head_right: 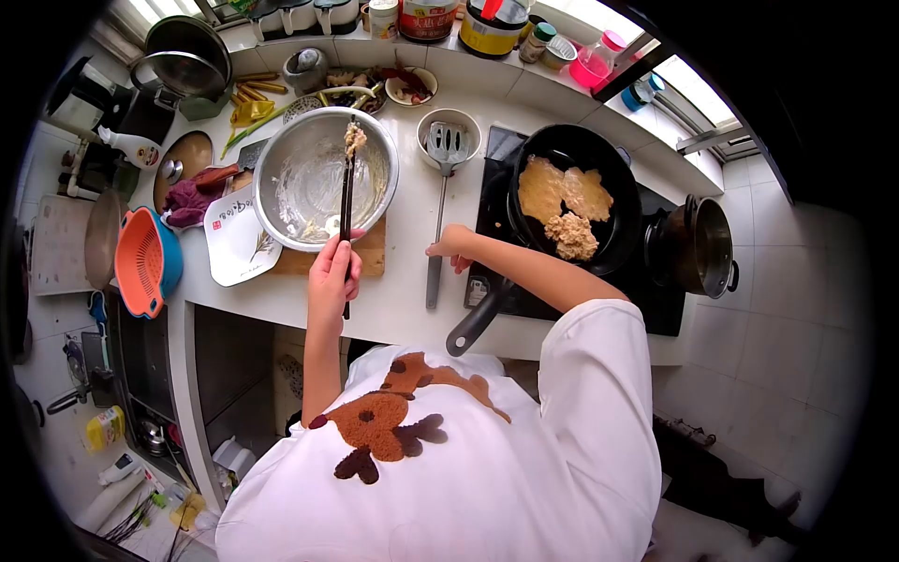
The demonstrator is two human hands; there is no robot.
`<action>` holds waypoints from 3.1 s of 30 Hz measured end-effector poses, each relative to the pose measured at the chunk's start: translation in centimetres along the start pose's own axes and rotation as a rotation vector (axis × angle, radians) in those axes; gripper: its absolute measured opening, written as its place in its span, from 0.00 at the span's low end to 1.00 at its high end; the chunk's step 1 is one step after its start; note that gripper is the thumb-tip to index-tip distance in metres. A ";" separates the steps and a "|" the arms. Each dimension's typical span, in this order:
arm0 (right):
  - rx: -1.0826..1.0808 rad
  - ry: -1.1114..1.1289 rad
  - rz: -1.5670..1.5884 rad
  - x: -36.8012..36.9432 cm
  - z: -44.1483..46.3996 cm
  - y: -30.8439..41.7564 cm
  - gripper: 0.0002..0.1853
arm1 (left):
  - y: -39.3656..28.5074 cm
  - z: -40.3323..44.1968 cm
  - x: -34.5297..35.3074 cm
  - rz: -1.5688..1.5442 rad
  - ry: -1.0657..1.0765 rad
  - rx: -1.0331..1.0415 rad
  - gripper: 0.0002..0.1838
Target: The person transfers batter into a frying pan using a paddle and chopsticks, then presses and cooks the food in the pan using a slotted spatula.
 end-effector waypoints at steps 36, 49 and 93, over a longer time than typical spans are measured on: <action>-0.367 -0.574 1.245 5.7 -29.4 -19.9 0.12 | 1.5 4.9 22.3 0.561 0.522 -0.013 0.08; -0.298 -0.588 1.192 4.6 -27.0 -22.8 0.14 | 0.8 2.7 23.9 0.815 0.499 -0.005 0.06; -0.461 -0.879 0.950 4.6 -27.3 -22.1 0.12 | 2.4 1.2 20.9 0.490 0.553 -0.140 0.17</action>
Point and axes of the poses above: each hand's wrist, its own z-axis towards the middle knuckle, its own x-axis out of the palm, y = z × x, the point moved 6 cm from there along z, towards the middle knuckle, and after that the axes turned 8 degrees about z, right-handed, at the moved point
